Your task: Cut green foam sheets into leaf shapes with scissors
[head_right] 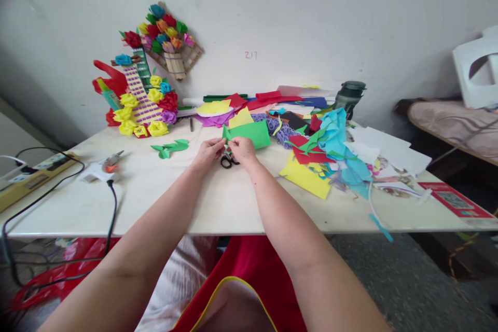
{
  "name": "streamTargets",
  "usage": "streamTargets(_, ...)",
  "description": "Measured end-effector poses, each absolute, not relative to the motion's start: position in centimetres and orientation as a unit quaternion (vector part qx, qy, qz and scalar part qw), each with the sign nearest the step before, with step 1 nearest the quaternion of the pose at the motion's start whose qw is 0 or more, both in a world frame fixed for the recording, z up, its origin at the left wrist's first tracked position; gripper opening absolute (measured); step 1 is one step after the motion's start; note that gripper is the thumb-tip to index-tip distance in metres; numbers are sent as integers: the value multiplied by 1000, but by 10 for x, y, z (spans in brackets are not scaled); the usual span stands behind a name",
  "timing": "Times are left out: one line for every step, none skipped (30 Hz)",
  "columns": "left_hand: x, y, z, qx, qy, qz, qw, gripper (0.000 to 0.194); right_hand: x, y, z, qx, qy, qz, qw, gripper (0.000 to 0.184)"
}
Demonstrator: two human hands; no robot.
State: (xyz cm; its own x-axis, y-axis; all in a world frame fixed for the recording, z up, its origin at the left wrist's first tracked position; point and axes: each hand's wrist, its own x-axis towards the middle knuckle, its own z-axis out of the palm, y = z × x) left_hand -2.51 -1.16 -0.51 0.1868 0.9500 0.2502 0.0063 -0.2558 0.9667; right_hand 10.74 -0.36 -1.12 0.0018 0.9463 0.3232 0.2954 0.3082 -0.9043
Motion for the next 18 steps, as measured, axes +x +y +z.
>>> streamTargets(-25, -12, -5, 611, 393, 505, 466, 40, 107, -3, -12, -490, -636, 308, 510, 21)
streamTargets(-25, -12, -5, 609, 396, 509, 462, 40, 107, -3, -12, -485, -639, 304, 515, 21)
streamTargets(-25, -11, -5, 606, 399, 515, 457, 39, 107, -4, -11, -479, -636, 308, 520, 22)
streamTargets(-25, -11, -5, 601, 402, 522, 452, 38, 107, -5, -10, -472, -630, 321, 526, 22)
streamTargets(-25, -10, -5, 595, 405, 531, 447, 37, 107, -6, -9, -465, -620, 340, 532, 22)
streamTargets(-25, -10, -6, 588, 406, 541, 444, 36, 107, -7, -7, -458, -609, 364, 535, 22)
streamTargets(-26, -9, -6, 581, 406, 549, 443, 35, 107, -8, -6, -451, -598, 389, 536, 23)
streamTargets(-26, -8, -7, 575, 406, 556, 443, 34, 107, -10, -5, -444, -588, 413, 535, 23)
streamTargets(-26, -7, -7, 571, 404, 560, 444, 34, 107, -10, -4, -438, -581, 433, 532, 22)
streamTargets(-26, -6, -8, 567, 403, 565, 444, 33, 107, -11, -4, -432, -577, 448, 529, 22)
streamTargets(-27, -5, -8, 562, 403, 570, 443, 33, 107, -11, -4, -428, -574, 459, 526, 22)
streamTargets(-28, -4, -9, 554, 404, 578, 443, 32, 107, -11, -4, -426, -571, 467, 524, 21)
streamTargets(-29, -2, -9, 540, 407, 589, 441, 31, 107, -11, -5, -425, -568, 472, 523, 21)
streamTargets(-30, -1, -9, 521, 412, 604, 441, 29, 107, -11, -5, -426, -566, 474, 523, 21)
streamTargets(-31, 1, -9, 495, 418, 620, 442, 27, 107, -11, -5, -428, -564, 474, 524, 21)
streamTargets(-33, 2, -8, 465, 426, 637, 443, 25, 107, -11, -6, -431, -562, 472, 525, 20)
streamTargets(-35, 4, -7, 434, 435, 653, 442, 23, 107, -11, -5, -435, -560, 469, 527, 20)
streamTargets(-37, 5, -6, 402, 443, 669, 441, 21, 107, -11, -5, -439, -559, 466, 527, 19)
